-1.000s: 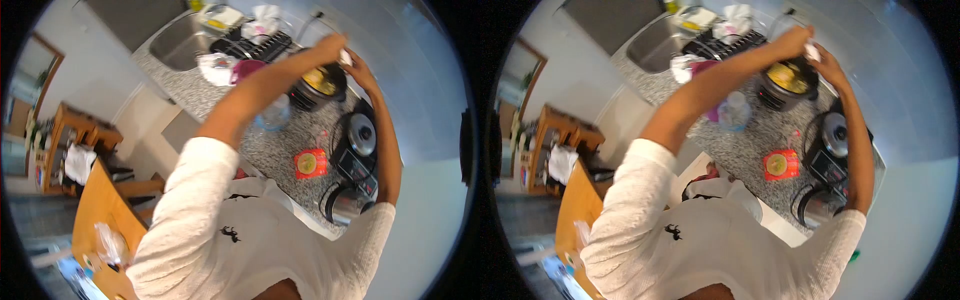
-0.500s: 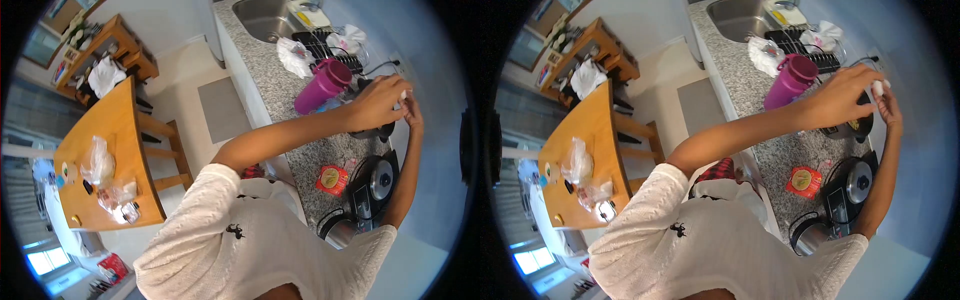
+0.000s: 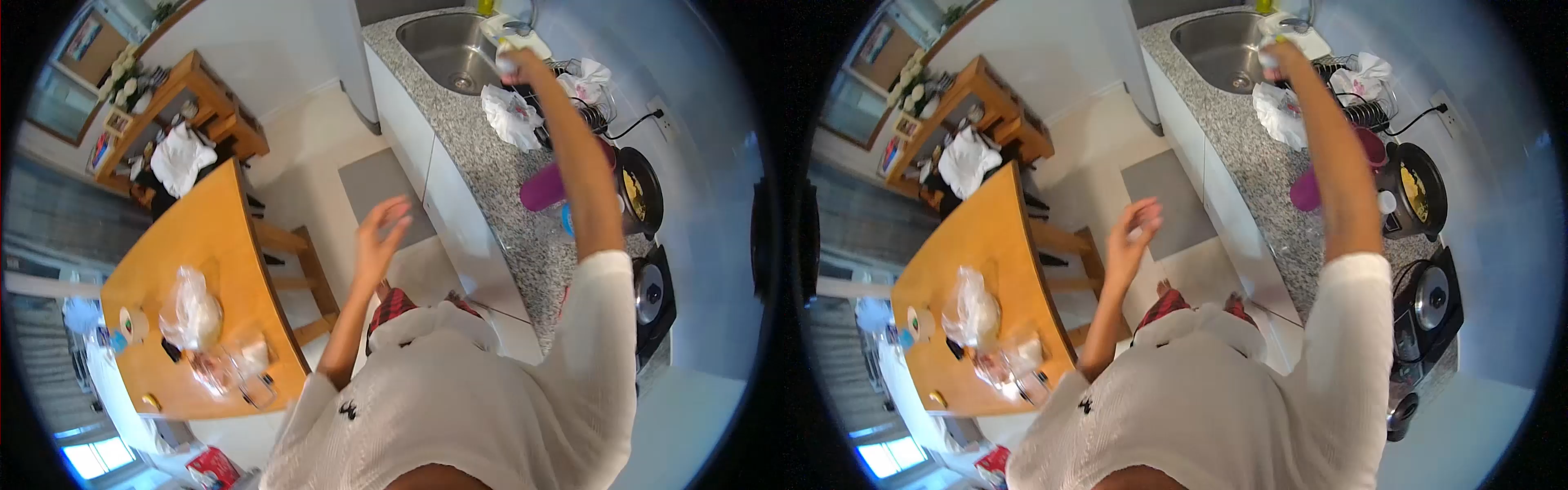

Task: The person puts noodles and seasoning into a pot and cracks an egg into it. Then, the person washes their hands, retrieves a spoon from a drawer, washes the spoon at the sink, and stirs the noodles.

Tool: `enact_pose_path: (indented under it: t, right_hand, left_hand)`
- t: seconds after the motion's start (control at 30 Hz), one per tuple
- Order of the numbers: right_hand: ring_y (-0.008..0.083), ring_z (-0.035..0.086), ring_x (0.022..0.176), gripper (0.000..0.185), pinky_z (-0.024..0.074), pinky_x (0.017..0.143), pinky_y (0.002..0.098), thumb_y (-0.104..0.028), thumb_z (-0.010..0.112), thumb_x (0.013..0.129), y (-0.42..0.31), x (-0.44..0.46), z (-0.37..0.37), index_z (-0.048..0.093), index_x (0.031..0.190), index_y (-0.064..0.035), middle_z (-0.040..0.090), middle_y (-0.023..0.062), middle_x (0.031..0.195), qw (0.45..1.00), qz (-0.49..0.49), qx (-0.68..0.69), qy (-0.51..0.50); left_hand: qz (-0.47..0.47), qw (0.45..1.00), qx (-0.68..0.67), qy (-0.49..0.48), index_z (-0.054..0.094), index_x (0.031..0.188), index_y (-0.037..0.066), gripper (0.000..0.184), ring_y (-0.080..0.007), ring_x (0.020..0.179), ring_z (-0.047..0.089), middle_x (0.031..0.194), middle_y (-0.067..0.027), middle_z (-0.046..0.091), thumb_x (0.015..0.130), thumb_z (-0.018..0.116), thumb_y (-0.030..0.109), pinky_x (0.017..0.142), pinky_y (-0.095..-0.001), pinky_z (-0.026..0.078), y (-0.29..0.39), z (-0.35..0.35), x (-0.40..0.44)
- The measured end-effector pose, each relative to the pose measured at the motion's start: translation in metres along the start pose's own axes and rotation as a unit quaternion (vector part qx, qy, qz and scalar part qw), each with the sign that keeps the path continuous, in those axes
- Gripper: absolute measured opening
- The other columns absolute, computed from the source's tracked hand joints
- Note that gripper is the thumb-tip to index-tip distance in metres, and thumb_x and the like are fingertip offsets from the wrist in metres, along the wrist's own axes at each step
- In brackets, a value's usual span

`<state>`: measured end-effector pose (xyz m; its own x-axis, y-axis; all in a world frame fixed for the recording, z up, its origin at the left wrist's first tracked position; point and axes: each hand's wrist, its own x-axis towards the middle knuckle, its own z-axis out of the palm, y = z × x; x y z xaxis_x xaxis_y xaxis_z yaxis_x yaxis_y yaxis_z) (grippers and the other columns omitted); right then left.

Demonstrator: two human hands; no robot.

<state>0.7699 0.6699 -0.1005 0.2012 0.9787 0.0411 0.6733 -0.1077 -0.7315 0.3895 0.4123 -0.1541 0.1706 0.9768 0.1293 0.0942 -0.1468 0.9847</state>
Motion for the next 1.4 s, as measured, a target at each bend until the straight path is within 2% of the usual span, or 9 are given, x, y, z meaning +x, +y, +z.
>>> enact_pose_path:
  t: [0.03, 0.1, 0.43, 0.57, 0.7, 1.0, 1.17, 1.33, 1.4]
  right_hand:
    - [0.0281, 0.059, 0.089, 0.038, 0.0509, 0.077, 0.0346, -0.022, 0.066, 0.071, -0.028, -0.029, 0.017, 0.053, 0.101, -0.0009, 0.057, 0.0146, 0.098, 0.977, 0.207, 0.010, 0.057]
    - [0.0373, 0.057, 0.090, 0.034, 0.0478, 0.077, 0.0457, -0.021, 0.056, 0.075, 0.030, -0.022, 0.044, 0.052, 0.103, -0.0003, 0.056, 0.0178, 0.102, 0.946, 0.134, -0.261, 0.137]
    - [0.0429, 0.024, 0.123, 0.063, 0.0271, 0.096, 0.0537, -0.028, 0.040, 0.083, 0.119, -0.008, 0.069, 0.014, 0.136, -0.0061, 0.021, 0.0235, 0.136, 0.865, 0.379, -0.329, 0.016]
    - [0.0288, 0.054, 0.101, 0.044, 0.0432, 0.081, 0.0468, -0.031, 0.053, 0.076, 0.031, 0.021, 0.032, 0.054, 0.113, -0.0062, 0.056, 0.0121, 0.112, 0.900, 0.267, -0.344, 0.009]
    - [0.0192, 0.058, 0.071, 0.028, 0.0497, 0.063, 0.0363, -0.026, 0.051, 0.078, 0.043, 0.108, 0.027, 0.059, 0.095, -0.0057, 0.060, 0.0059, 0.083, 0.956, 0.212, 0.190, 0.071]
    - [0.0223, 0.055, 0.073, 0.014, 0.0509, 0.062, 0.0367, -0.009, 0.043, 0.081, 0.220, 0.316, 0.043, 0.052, 0.085, 0.0012, 0.054, 0.0143, 0.087, 0.756, 0.240, 0.561, 0.235]
    - [0.0267, 0.053, 0.064, 0.009, 0.0496, 0.073, 0.0404, 0.000, 0.045, 0.078, 0.171, 0.324, 0.006, 0.051, 0.083, 0.0035, 0.052, 0.0150, 0.080, 0.568, 0.190, 0.735, 0.317]
    - [0.0286, 0.061, 0.087, 0.024, 0.0541, 0.077, 0.0296, 0.000, 0.036, 0.087, 0.156, 0.279, 0.017, 0.045, 0.107, 0.0117, 0.055, 0.0229, 0.099, 0.732, 0.197, 0.615, 0.218]
    - [0.0299, 0.061, 0.084, 0.021, 0.0554, 0.072, 0.0347, 0.001, 0.041, 0.085, 0.169, 0.283, 0.023, 0.050, 0.100, 0.0128, 0.057, 0.0236, 0.095, 0.712, 0.276, 0.613, 0.199]
  left_hand:
    - [-0.033, 0.999, -0.008, 0.035, 0.055, 0.106, 0.004, 0.027, -0.0158, 0.090, 0.058, 0.096, -0.0084, 0.062, 0.079, 0.059, 0.007, 0.082, -0.0296, 0.043, -0.005, -0.026, -0.004]
    - [-0.063, 0.994, -0.006, 0.093, 0.055, 0.106, 0.004, 0.026, -0.0114, 0.086, 0.057, 0.091, -0.0077, 0.062, 0.080, 0.057, 0.006, 0.080, -0.0267, 0.043, -0.022, -0.079, -0.007]
    - [-0.052, 0.996, -0.043, 0.065, 0.054, 0.102, 0.000, 0.024, -0.0109, 0.082, 0.055, 0.086, -0.0052, 0.060, 0.084, 0.058, 0.014, 0.078, -0.0245, 0.042, -0.058, -0.148, 0.132]
    - [-0.048, 0.998, -0.046, 0.022, 0.055, 0.102, 0.000, 0.024, -0.0109, 0.082, 0.056, 0.087, -0.0052, 0.060, 0.082, 0.059, 0.014, 0.078, -0.0250, 0.042, -0.085, -0.128, 0.213]
    - [-0.056, 0.998, 0.002, -0.019, 0.055, 0.103, 0.001, 0.024, -0.0108, 0.080, 0.056, 0.088, -0.0055, 0.061, 0.082, 0.058, 0.012, 0.076, -0.0257, 0.043, -0.091, -0.112, 0.293]
    - [-0.066, 0.996, 0.029, -0.046, 0.054, 0.104, 0.001, 0.021, -0.0109, 0.081, 0.056, 0.088, -0.0077, 0.061, 0.083, 0.054, 0.005, 0.075, -0.0251, 0.044, -0.108, -0.123, 0.448]
    - [-0.041, 0.976, 0.017, -0.213, 0.055, 0.102, 0.001, 0.018, -0.0111, 0.082, 0.058, 0.086, -0.0066, 0.061, 0.084, 0.054, 0.006, 0.075, -0.0227, 0.044, -0.102, -0.051, 0.551]
    - [0.003, 0.901, -0.043, -0.431, 0.056, 0.104, 0.002, 0.024, -0.0110, 0.081, 0.058, 0.090, -0.0060, 0.062, 0.083, 0.057, 0.013, 0.073, -0.0239, 0.044, -0.101, 0.077, 0.641]
    - [-0.054, 0.842, -0.012, -0.537, 0.054, 0.108, 0.003, 0.026, -0.0125, 0.082, 0.059, 0.095, -0.0078, 0.062, 0.083, 0.055, 0.011, 0.072, -0.0243, 0.045, -0.097, 0.143, 0.662]
